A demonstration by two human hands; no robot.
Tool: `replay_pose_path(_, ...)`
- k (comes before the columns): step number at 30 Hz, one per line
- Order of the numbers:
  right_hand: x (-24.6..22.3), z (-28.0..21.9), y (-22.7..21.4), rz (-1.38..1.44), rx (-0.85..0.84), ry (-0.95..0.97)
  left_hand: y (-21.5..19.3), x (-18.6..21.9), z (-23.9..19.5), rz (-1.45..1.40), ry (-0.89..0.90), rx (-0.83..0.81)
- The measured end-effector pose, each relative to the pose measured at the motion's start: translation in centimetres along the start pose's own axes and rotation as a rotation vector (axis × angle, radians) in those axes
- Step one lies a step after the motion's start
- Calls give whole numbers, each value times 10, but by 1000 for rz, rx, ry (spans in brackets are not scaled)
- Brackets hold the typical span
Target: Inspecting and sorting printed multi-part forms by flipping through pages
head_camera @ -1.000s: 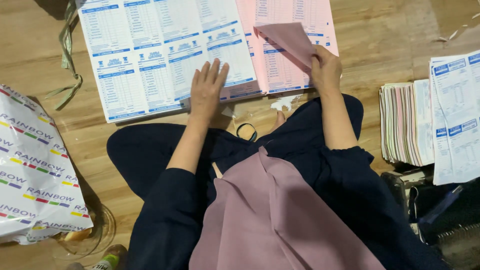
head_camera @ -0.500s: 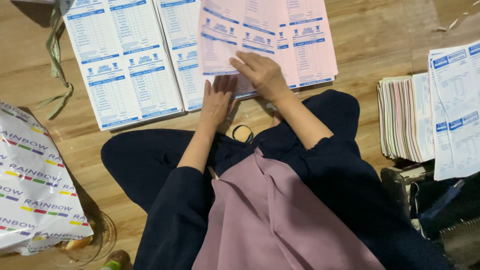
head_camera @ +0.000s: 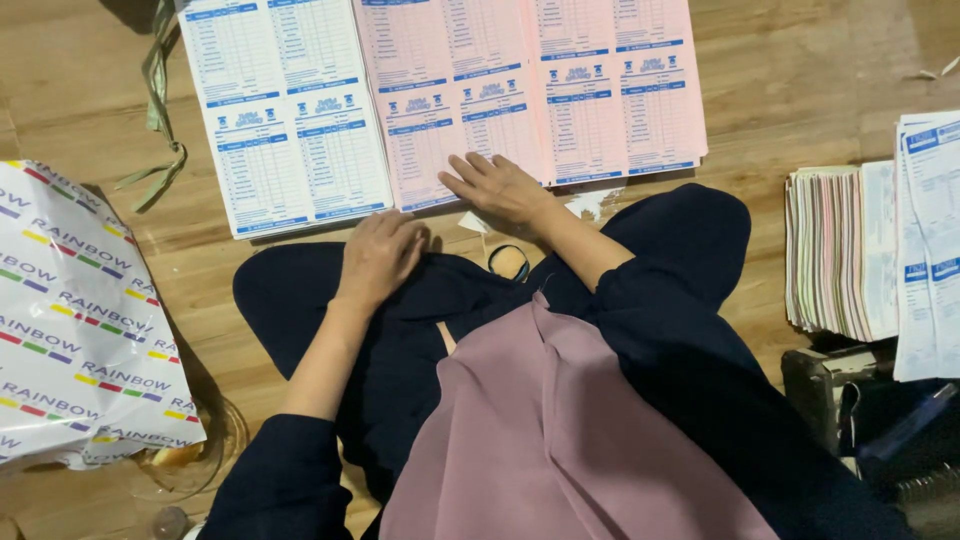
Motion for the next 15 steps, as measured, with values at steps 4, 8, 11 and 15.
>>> replay_pose_path(4, 3, -2, 15, 81, -250, 42, -11, -9, 15, 114, -86, -79)
replay_pose_path(8, 17, -10, 14, 64, -312, 89, 3, -19, 34, 167, -142, -162)
replay_pose_path(11, 45, -26, 11, 98, -342, 268, 24, -32, 40, 224, -179, -243)
replay_pose_path(15, 73, -43, 17, 28, -341, 415, 33, -42, 36, 238, -183, -158)
Point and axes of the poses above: each hand's wrist, its own z-axis towards the middle knuckle, its own y-axis out of the palm, x = y × z, the point moved 9 cm from there along z, towards the middle knuckle, and after that the axes turned 3 degrees about y, right-handed, at the moved point
